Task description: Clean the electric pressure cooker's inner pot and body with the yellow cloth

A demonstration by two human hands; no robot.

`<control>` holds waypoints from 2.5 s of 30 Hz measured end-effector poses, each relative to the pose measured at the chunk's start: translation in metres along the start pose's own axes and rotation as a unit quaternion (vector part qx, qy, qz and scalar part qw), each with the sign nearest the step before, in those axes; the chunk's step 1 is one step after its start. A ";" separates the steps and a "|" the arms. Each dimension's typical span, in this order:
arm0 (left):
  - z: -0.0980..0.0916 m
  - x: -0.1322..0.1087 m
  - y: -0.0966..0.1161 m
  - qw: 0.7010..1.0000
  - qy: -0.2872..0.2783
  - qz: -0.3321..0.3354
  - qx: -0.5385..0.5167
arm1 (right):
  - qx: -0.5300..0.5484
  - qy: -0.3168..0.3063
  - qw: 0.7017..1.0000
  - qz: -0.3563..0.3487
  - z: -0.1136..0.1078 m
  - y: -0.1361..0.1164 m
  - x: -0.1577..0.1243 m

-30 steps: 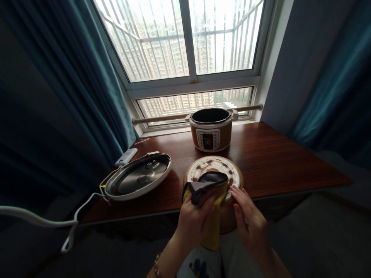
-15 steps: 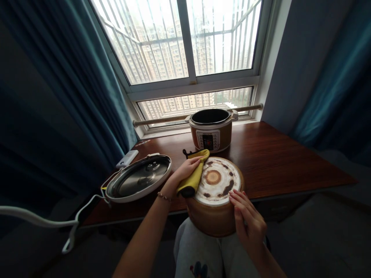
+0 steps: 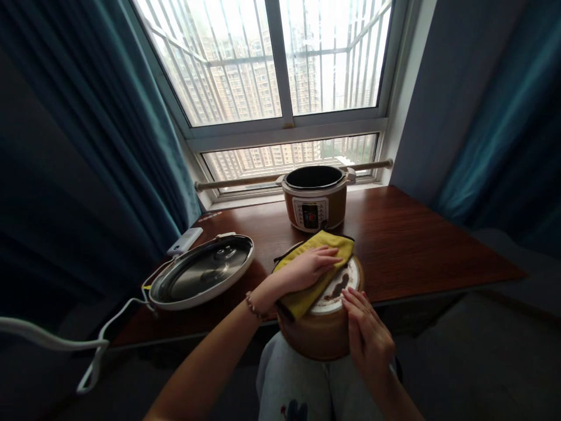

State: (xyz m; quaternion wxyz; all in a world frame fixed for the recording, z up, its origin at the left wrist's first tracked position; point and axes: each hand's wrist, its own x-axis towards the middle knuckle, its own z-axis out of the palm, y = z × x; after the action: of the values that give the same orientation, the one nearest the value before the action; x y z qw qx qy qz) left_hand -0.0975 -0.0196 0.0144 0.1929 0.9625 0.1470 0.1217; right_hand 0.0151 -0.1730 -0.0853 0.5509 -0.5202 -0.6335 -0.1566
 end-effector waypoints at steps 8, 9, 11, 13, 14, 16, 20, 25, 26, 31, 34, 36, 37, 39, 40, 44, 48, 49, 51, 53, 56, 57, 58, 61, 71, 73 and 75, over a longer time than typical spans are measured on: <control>0.023 -0.084 0.040 0.983 0.102 -0.141 0.056 | 0.003 -0.014 1.000 0.007 -0.003 0.000 0.000; 0.031 -0.089 0.044 0.977 0.130 -0.156 0.067 | 0.001 -0.015 1.000 0.011 -0.004 -0.001 0.000; 0.047 -0.094 0.052 0.961 0.184 -0.182 0.096 | 0.000 -0.017 1.000 0.021 -0.004 -0.002 0.001; 0.064 -0.091 0.064 0.948 0.216 -0.198 0.121 | 0.001 -0.025 0.999 0.027 -0.005 -0.003 0.003; 0.071 -0.087 0.071 0.946 0.223 -0.200 0.126 | 0.002 -0.031 0.999 0.028 -0.006 -0.004 0.003; 0.083 -0.077 0.085 0.944 0.232 -0.202 0.117 | 0.007 -0.036 0.999 0.040 -0.010 -0.005 0.005; 0.085 -0.069 0.105 0.940 0.280 -0.192 0.028 | 0.004 0.028 0.991 0.129 -0.022 -0.015 0.010; 0.050 -0.093 0.074 0.851 0.440 -0.247 -0.149 | 0.004 -0.059 0.997 -0.043 -0.023 -0.048 0.030; 0.043 -0.097 0.060 0.824 0.474 -0.272 -0.146 | -0.002 -0.095 0.992 -0.083 -0.017 -0.055 0.035; 0.038 -0.104 -0.005 0.808 0.394 -0.395 -0.189 | -0.080 -0.172 0.979 -0.080 0.014 -0.066 0.044; 0.048 -0.104 -0.023 0.810 0.358 -0.404 -0.231 | -0.105 -0.169 0.976 -0.083 0.014 -0.056 0.036; 0.053 -0.106 -0.027 0.813 0.358 -0.396 -0.230 | -0.102 -0.175 0.975 -0.096 0.005 -0.044 0.031; 0.054 -0.107 -0.028 0.816 0.359 -0.392 -0.228 | -0.094 -0.179 0.975 -0.091 0.000 -0.037 0.030; 0.055 -0.108 -0.029 0.823 0.355 -0.383 -0.222 | -0.065 -0.182 0.980 -0.051 -0.010 -0.020 0.032; 0.055 -0.108 -0.029 0.826 0.353 -0.380 -0.220 | -0.048 -0.181 0.982 -0.020 -0.014 -0.011 0.034; 0.057 -0.108 -0.029 0.827 0.361 -0.375 -0.214 | 0.036 -0.175 0.980 0.089 -0.013 0.033 0.055; 0.061 -0.106 -0.027 0.816 0.384 -0.370 -0.224 | 0.110 -0.223 0.949 0.193 0.005 0.077 0.088; 0.062 -0.106 -0.027 0.813 0.389 -0.369 -0.226 | 0.122 -0.254 0.935 0.217 0.012 0.086 0.097; 0.066 -0.106 -0.027 0.808 0.400 -0.366 -0.231 | 0.135 -0.336 0.899 0.245 0.026 0.098 0.117; 0.069 -0.106 -0.029 0.802 0.411 -0.366 -0.231 | 0.098 -0.421 0.872 0.231 0.043 0.102 0.136; 0.073 -0.106 -0.031 0.798 0.419 -0.369 -0.227 | -0.049 -0.499 0.852 0.149 0.071 0.089 0.157; 0.075 -0.105 -0.032 0.797 0.421 -0.370 -0.225 | -0.093 -0.509 0.847 0.117 0.080 0.082 0.161; 0.076 -0.105 -0.032 0.797 0.422 -0.370 -0.223 | -0.124 -0.515 0.843 0.087 0.088 0.073 0.163; 0.080 -0.105 -0.036 0.797 0.426 -0.374 -0.209 | -0.150 -0.517 0.843 0.004 0.108 0.051 0.164; 0.089 -0.103 -0.041 0.790 0.425 -0.422 -0.132 | -0.051 -0.531 0.838 0.110 0.092 0.092 0.167; 0.089 -0.102 -0.036 0.787 0.428 -0.424 -0.133 | 0.002 -0.516 0.832 0.204 0.079 0.107 0.159; 0.088 -0.101 -0.034 0.785 0.431 -0.425 -0.134 | 0.091 -0.484 0.816 0.304 0.066 0.116 0.146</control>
State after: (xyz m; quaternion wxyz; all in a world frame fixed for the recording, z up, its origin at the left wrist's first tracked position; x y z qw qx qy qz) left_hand -0.1732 -0.0526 -0.0962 0.2689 0.6146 0.5912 0.4477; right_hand 0.0982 -0.0036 -0.0262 0.2378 -0.6423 -0.6397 0.3488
